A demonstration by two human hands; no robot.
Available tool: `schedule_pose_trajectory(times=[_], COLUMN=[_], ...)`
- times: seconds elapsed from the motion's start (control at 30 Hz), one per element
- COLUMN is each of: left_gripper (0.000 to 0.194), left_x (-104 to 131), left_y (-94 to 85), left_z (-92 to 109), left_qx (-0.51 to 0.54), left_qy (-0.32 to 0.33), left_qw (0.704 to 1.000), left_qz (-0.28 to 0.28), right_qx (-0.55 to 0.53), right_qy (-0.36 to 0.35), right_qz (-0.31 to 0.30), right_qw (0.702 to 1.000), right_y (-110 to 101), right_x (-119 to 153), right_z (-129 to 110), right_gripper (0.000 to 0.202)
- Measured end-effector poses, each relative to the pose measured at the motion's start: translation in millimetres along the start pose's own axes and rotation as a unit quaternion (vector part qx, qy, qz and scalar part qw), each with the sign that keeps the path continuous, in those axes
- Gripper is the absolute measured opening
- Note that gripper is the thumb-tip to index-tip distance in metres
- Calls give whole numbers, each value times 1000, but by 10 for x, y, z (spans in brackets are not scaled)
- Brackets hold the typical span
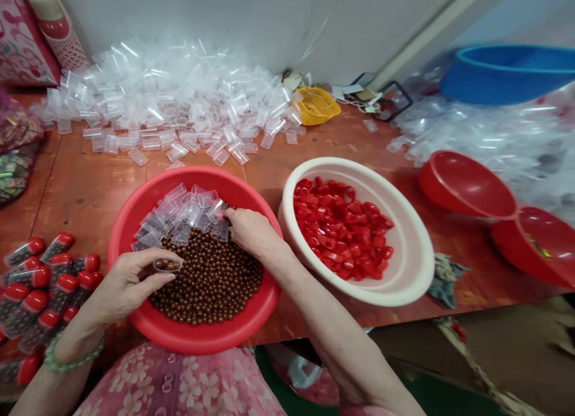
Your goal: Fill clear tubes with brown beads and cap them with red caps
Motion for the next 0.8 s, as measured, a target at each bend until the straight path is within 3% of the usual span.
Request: schedule_pose_trajectory(times=[0.2,0.47,0.53,0.67,0.77,0.8], left_gripper=[22,14,14,20,18,17], left_x=[-11,-49,-14,85,90,80], left_y=[-43,25,33,109,90,81], left_z=[-46,3,8,34,45,52], left_qx=[85,107,165,276,212,182], left_qy=[-31,-25,-42,-78,-69,-62], left_qw=[996,994,985,956,975,981], left_qz=[3,-22,-19,-65,-22,-9], right_qx=[6,33,40,62,37,-10], right_qy=[-35,-35,-31,-10,-13,-46], right_qz=[14,-1,4,61,145,169], right_qw=[999,999,999,996,989,984], right_y=[-23,57,42,-87,-268,-330], right_x=[-133,-277,-212,109,441,545], right_z=[-56,-215,-201,-116,-105,-139], right_gripper=[52,23,23,28,28,27])
Point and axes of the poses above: each hand's wrist, its own x-axis away from the middle knuckle, its own y-axis out of the palm, z = x × y, the point moved 5 cm from there along -x, towards the middle knuckle, and after that the axes turned 3 degrees about -y, right-handed, at the moved point
